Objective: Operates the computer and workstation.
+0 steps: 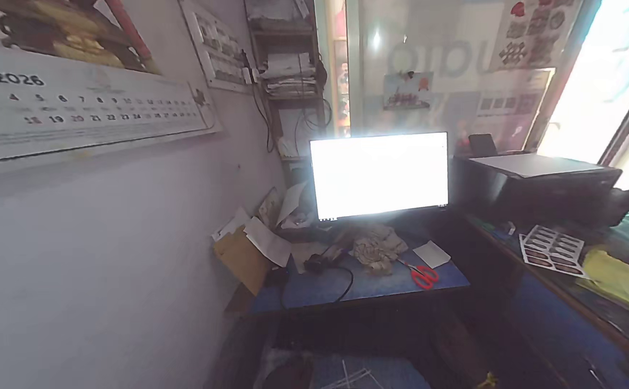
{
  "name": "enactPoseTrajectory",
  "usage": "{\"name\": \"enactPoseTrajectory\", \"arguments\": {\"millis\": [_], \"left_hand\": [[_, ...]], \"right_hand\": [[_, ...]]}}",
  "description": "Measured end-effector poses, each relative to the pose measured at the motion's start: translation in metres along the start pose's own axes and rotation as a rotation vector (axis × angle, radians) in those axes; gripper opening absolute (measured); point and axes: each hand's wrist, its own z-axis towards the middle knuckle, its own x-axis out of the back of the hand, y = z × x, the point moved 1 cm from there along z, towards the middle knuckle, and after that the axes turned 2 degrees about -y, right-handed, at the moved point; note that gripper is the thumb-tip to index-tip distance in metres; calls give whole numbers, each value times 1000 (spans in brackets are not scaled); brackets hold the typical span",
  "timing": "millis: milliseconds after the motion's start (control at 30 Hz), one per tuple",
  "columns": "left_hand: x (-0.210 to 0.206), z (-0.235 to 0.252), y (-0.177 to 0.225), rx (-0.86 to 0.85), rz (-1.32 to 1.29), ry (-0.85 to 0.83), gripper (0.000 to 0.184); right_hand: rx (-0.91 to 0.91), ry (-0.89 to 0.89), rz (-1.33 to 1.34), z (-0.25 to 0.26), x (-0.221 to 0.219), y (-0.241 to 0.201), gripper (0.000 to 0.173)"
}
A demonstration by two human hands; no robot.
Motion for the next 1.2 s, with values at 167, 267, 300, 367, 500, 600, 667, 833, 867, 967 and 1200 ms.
{"name": "enactPoseTrajectory", "arguments": {"millis": [167,267,300,367,500,600,667,833,867,967,1200], "left_hand": [[-1,5,-1,-23,-43,25,53],[-1,2,-1,-10,-44,15,53],[2,0,2,3,-24,-19,54],[14,-1,8,35,27,-138,58],[16,2,8,33,-21,-128,61],[16,0,7,50,-67,-123,61],[13,1,6,29,-64,-95,59],[17,-3,9,16,-78,-81,59],[18,-4,10,21,-74,-90,59],[18,-3,10,16,-68,-80,57],[15,0,10,35,-64,-81,56]], "right_hand": [[-27,-23,5,0,11,-9,50],[-2,3,-61,2,-6,9,52],[-5,-13,-70,1,-2,5,52],[-26,-103,-93,1,15,-13,53],[79,-10,-108,1,4,0,53],[30,-32,-85,0,-2,7,56],[-14,-74,-63,-1,4,0,57],[1,-43,-53,2,3,-2,55],[4,-42,-48,2,3,-2,56],[12,-23,-73,4,-1,4,53],[-19,12,-81,6,-3,5,51]]}}
